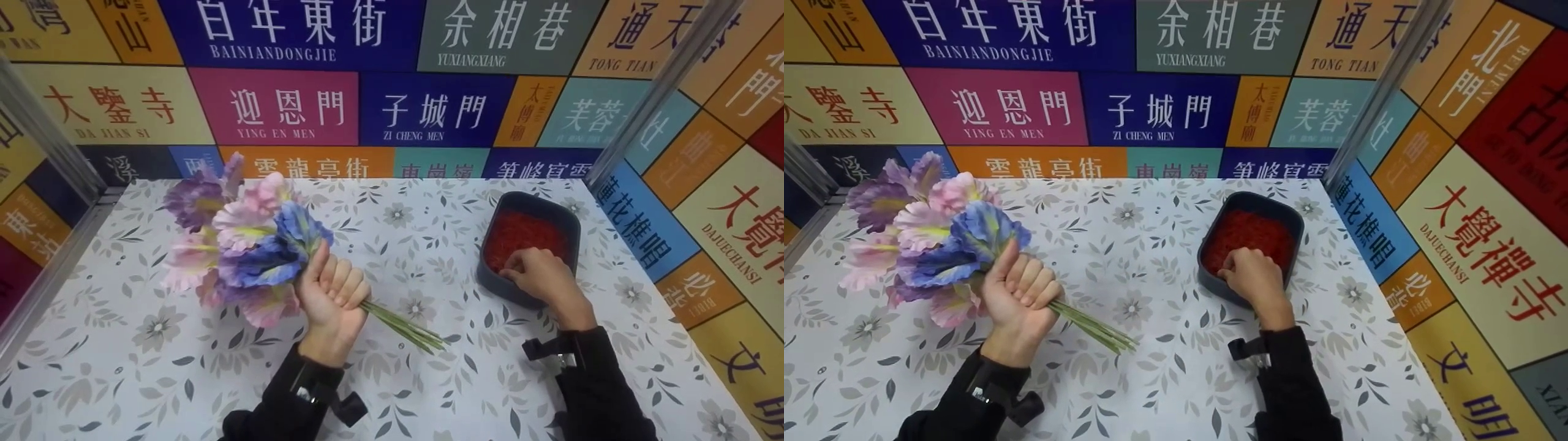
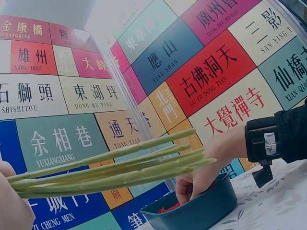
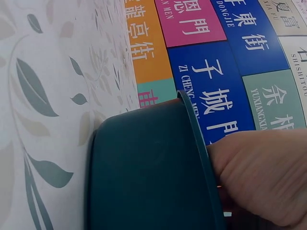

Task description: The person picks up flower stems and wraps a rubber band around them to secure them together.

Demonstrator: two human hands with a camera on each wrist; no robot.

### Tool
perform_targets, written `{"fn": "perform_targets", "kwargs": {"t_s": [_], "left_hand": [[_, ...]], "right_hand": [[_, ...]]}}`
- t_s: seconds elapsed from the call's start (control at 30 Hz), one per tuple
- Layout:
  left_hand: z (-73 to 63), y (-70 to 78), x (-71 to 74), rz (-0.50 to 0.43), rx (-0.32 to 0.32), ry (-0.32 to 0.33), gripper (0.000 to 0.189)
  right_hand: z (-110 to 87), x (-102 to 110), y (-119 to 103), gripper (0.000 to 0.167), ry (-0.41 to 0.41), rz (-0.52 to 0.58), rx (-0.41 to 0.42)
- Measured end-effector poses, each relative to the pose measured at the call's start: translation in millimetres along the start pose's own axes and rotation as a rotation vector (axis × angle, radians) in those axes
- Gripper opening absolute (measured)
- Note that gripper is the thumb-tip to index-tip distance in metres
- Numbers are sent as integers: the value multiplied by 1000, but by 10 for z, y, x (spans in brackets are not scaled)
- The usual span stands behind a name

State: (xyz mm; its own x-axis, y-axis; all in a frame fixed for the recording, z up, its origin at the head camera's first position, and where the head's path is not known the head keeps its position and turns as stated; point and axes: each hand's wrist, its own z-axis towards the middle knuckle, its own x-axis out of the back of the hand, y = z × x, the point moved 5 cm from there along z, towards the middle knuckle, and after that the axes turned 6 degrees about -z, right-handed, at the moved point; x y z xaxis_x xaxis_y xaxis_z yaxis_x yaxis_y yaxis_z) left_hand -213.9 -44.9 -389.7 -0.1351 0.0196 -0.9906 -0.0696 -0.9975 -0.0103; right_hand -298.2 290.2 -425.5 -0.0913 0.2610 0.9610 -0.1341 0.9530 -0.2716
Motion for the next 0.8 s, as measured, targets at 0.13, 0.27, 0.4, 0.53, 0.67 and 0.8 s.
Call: {"fn": "perform_targets", "kwargs": {"t_s": [0.13,0.27,0.4,0.53,0.67,0.8], "left_hand": [[3,11,-6,-3,-11,-7,57],[7,22,-12,-4,-20,-17,58],[7,30,-12,6,-31,-5,58],[5,40,-3,13,-44,20,59],[3,45,0,14,-49,37,59],[3,47,-4,22,-47,49,60]], "right_hand": [[-3,20,-1,15,5,-6,6],[-29,82,-17,13,23,1,16],[-73,175,-48,12,50,12,11],[-110,263,-86,12,102,4,36],[-144,323,-118,13,147,-3,71],[-183,380,-140,15,167,0,74]]}}
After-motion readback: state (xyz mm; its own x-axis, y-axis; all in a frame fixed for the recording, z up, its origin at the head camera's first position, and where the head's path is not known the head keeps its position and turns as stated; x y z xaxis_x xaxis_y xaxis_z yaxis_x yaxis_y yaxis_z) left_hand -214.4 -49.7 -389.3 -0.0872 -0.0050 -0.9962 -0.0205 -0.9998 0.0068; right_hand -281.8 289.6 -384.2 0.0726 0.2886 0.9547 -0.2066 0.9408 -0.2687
